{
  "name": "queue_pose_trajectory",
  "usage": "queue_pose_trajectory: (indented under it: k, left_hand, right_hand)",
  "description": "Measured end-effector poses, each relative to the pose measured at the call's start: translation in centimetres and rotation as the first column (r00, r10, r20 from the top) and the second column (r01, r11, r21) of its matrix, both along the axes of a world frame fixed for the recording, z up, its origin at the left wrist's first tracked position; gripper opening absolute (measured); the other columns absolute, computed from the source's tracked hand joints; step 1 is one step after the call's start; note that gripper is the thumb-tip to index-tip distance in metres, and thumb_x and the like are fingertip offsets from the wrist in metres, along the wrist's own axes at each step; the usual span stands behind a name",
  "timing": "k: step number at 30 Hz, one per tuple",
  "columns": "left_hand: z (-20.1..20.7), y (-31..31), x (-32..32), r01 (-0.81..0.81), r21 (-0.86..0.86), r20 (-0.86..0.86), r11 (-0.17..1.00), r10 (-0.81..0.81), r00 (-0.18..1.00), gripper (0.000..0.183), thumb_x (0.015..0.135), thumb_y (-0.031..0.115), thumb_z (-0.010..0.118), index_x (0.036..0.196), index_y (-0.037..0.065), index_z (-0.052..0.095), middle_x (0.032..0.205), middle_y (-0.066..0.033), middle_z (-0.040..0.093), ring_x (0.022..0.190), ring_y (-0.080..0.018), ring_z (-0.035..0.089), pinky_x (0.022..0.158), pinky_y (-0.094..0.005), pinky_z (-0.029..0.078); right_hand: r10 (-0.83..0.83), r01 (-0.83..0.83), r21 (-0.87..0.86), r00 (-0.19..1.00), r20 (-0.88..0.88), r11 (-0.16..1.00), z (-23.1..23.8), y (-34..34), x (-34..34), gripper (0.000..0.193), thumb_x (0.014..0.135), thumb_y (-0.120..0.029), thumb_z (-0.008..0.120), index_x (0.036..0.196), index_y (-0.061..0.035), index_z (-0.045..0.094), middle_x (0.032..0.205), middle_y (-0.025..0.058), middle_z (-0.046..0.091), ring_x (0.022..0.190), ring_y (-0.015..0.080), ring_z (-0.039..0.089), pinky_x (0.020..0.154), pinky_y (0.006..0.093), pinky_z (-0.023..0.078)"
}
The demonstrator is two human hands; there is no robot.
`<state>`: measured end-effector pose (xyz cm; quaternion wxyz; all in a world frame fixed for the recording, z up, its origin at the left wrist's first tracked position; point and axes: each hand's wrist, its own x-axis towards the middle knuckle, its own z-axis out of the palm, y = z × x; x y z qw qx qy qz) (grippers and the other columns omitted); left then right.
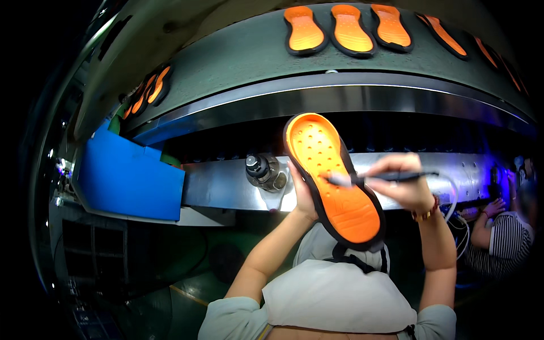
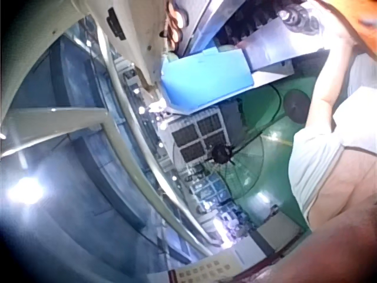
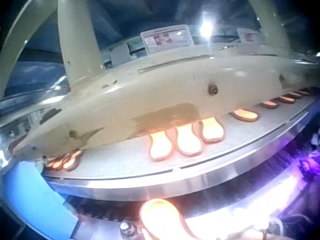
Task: The person picks up orange shoe soles from a conveyor belt and applies a dark substance to the edges and surface using a brush. The person repeatedly picks up soles, applies the substance, and places them back on the belt.
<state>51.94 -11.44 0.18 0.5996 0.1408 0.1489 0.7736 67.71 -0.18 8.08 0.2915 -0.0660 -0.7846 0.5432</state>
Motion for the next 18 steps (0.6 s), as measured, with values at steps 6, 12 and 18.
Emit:
queue_pose_trajectory:
  k: [6, 12, 18]
  left_hand:
    - [0.9, 0.7, 1.3, 0.028, -0.043, 0.02, 0.999, -0.027, 0.999, 0.074, 0.08, 0.068, 0.02, 0.128, 0.013, 0.032, 0.123, -0.0095, 0.042, 0.11, -0.0238, 0.046, 0.091, -0.0383, 0.04]
    - [1.7, 0.6, 0.9, -0.114, -0.115, -0.026, 0.987, 0.112, 0.993, 0.074, 0.08, 0.068, 0.019, 0.128, 0.013, 0.03, 0.126, -0.0111, 0.039, 0.108, -0.0261, 0.046, 0.092, -0.0384, 0.04]
    - [0.6, 0.8, -1.2, -0.159, -0.098, -0.08, 0.982, 0.152, 0.985, 0.082, 0.075, 0.073, 0.021, 0.128, 0.011, 0.03, 0.119, -0.0165, 0.045, 0.105, -0.0306, 0.049, 0.09, -0.0418, 0.041]
  right_hand:
    - [0.069, -0.069, 0.048, 0.998, 0.005, 0.996, -0.2, -1.4, -1.3, 0.015, 0.07, -0.007, 0.067, 0.084, -0.0021, 0.066, 0.076, 0.0092, 0.065, 0.067, 0.0132, 0.063, 0.059, 0.0207, 0.048]
    - [-0.022, 0.02, -0.173, 1.0, -0.007, 0.985, 0.1, -0.3, -1.3, 0.016, 0.074, -0.005, 0.064, 0.087, 0.0034, 0.063, 0.08, 0.0117, 0.065, 0.071, 0.0143, 0.064, 0.064, 0.0226, 0.051]
    - [0.192, -0.193, -0.086, 0.981, -0.026, 0.977, 0.2, -1.8, 0.4, 0.014, 0.072, -0.002, 0.064, 0.086, 0.0007, 0.064, 0.082, 0.0122, 0.065, 0.076, 0.0175, 0.064, 0.068, 0.0244, 0.051]
